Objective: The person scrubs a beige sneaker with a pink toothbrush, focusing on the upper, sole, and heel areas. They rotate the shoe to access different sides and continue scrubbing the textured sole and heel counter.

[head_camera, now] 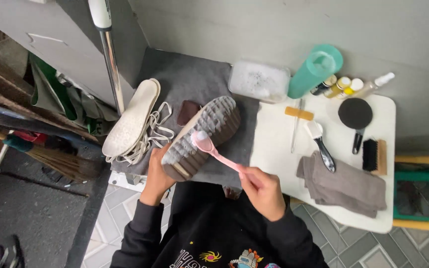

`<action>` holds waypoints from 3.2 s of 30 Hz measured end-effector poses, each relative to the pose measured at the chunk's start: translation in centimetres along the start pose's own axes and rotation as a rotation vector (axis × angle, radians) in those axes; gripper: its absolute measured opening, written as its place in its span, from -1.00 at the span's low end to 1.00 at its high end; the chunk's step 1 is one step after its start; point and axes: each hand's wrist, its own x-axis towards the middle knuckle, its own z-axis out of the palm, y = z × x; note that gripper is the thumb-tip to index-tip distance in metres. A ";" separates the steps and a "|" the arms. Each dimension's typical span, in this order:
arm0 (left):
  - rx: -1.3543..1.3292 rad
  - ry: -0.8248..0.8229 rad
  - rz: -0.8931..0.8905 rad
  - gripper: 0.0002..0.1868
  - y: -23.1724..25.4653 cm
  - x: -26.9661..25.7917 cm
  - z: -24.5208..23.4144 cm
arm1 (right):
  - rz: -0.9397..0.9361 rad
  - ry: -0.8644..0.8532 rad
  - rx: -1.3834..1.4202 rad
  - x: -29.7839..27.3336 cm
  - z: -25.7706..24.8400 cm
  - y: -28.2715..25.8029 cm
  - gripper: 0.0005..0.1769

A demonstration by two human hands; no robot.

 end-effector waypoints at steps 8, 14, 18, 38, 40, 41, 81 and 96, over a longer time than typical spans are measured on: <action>0.135 -0.109 -0.010 -0.68 -0.8 1.0 -0.1 | -0.216 -0.019 -0.171 3.5 -1.4 -0.8 -0.86; 0.131 -0.094 -0.031 -0.59 -2.0 0.9 0.4 | -0.146 -0.014 -0.232 4.7 -2.4 3.3 -0.87; 0.161 -0.119 -0.082 -0.50 -2.1 1.2 0.3 | -0.267 -0.167 -0.198 5.2 -2.3 -1.4 -0.85; 0.104 0.010 0.026 -0.62 -3.2 -1.0 1.1 | -0.148 0.133 -0.228 0.4 0.3 1.0 -0.67; 0.113 0.031 0.054 -0.61 -3.2 -0.7 0.8 | -0.144 0.106 -0.187 0.1 0.6 0.5 -0.68; 0.133 0.017 0.056 -0.61 -2.6 -0.5 0.4 | -0.151 0.077 -0.179 0.1 0.8 0.2 -0.74; 0.096 0.038 0.054 -0.70 -0.8 -0.7 0.1 | -0.165 0.039 -0.217 1.7 -0.7 -0.1 -0.90; 0.100 0.038 0.064 -0.72 -1.1 -0.5 0.2 | -0.148 0.034 -0.230 1.7 -0.3 -0.4 -0.86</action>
